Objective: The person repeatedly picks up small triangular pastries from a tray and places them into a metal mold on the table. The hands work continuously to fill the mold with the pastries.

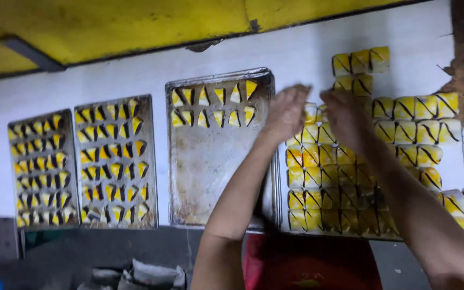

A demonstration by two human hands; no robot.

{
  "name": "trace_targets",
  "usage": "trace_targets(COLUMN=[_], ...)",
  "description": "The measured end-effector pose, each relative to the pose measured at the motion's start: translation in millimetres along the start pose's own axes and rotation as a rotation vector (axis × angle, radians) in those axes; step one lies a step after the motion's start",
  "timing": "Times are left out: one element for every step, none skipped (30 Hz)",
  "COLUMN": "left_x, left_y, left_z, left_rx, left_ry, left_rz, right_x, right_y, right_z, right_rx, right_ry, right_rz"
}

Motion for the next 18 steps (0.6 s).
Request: trace_targets(left_x=[4, 12, 11, 14, 15, 15, 23, 30, 39, 26, 25, 29, 28, 26, 28, 45, 59, 72], left_y=[-7, -19, -20, -16, -18, -22, -21, -18, -20, -22, -4, 14, -6, -20, -37, -9, 11, 29], left_z=[11, 25, 49, 47, 41, 37, 33, 31, 26, 19, 16, 12, 25, 32, 37, 35, 34, 31], left_rx=[0.000, -0.110, -0.237, -0.255, -0.238, -0.221, -0.211, -0.181, -0.138, -0.114, -0.314, -0.518, -0.527, -0.412, -0.290, -0.295, 0.027, 0.348], left_ry=[0.022, 0.087, 0.144, 0.159, 0.151, 0.142, 0.123, 0.096, 0.066, 0.044, 0.034, 0.027, 0.038, -0.045, -0.120, -0.101, -0.108, -0.117], left_rz=[0.004, 0.113, 0.205, 0.191, 0.180, 0.170, 0.164, 0.138, 0.120, 0.123, -0.023, -0.164, -0.178, -0.302, -0.418, -0.426, -0.411, -0.394], right_x=[-10, -17, -39, -43, -42, -42, -36, -32, -24, -28, -35, -40, -35, -29, -20, -7, 7, 22], right_y=[-19, -47, -71, -68, -65, -65, -62, -59, -55, -55, -65, -76, -67, -58, -50, -44, -35, -25], right_z=[-20, -37, -47, -37, -40, -43, -35, -24, -17, -32, -39, -44, -27, -8, 9, 45, 74, 101], right_rx=[-0.005, 0.286, 0.579, 0.575, 0.516, 0.455, 0.466, 0.396, 0.330, 0.346, 0.311, 0.277, 0.282, 0.279, 0.279, 0.287, 0.173, 0.061], right_ry=[0.007, 0.051, 0.112, 0.137, 0.065, -0.007, -0.023, -0.029, -0.046, -0.075, -0.122, -0.170, -0.152, -0.110, -0.070, -0.054, -0.102, -0.152], right_rz=[0.021, 0.082, 0.113, 0.104, 0.152, 0.200, 0.190, 0.139, 0.095, 0.091, 0.095, 0.099, 0.095, 0.088, 0.095, 0.106, 0.114, 0.124])
Point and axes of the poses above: each hand's wrist, its own x-axis away from the middle knuckle, its own y-axis out of the back of the hand, z = x × y, the point moved 8 cm from there along -x, towards the middle knuckle, and after that the axes turned 10 degrees about -y, right-handed, at the moved point
